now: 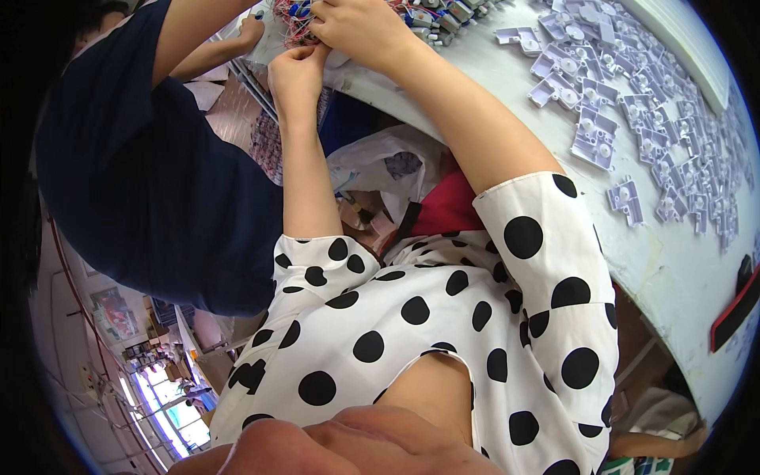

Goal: The person assembles components by hand, inserting small wired motors into plastic housing units and arranging the assembled units on a tray.

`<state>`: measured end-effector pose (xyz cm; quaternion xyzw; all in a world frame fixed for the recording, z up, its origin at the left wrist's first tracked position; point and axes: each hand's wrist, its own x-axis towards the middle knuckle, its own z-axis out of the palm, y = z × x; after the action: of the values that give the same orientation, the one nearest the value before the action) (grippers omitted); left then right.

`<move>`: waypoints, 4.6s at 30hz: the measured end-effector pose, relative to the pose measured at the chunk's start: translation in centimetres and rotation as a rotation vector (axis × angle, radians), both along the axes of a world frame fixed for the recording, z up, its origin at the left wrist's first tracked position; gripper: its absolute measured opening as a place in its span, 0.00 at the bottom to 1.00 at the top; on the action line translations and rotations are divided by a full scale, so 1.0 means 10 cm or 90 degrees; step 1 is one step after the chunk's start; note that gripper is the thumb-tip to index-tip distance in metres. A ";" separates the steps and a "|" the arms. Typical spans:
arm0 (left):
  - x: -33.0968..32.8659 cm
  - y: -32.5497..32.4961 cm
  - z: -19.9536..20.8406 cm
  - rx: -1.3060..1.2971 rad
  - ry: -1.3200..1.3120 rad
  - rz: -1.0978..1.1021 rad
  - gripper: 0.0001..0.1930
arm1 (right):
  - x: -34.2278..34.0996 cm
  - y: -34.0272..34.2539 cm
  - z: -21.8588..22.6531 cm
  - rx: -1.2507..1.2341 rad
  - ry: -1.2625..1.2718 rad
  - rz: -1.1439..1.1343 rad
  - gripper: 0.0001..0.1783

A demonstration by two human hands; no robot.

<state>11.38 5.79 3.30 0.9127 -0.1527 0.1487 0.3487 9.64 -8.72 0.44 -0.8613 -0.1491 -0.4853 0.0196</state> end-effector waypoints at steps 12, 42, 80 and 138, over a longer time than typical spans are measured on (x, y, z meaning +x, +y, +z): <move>0.14 -0.02 -0.13 -0.194 0.075 0.040 0.16 | 0.06 0.05 0.01 -0.002 -0.013 -0.023 0.08; 0.26 0.63 0.18 -0.399 0.397 -0.231 0.07 | -0.31 -0.02 0.25 0.139 0.015 0.083 0.07; 0.00 0.85 -0.03 -0.531 0.389 -0.341 0.04 | -0.15 0.13 0.22 0.164 0.107 0.073 0.12; -0.11 0.84 -0.04 -0.195 0.009 -0.154 0.24 | -0.19 0.26 0.21 0.158 0.123 0.013 0.07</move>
<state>10.30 14.17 2.90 0.8249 -0.2344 0.1205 0.5001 7.77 -6.11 2.53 -0.8935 -0.0941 -0.4146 0.1448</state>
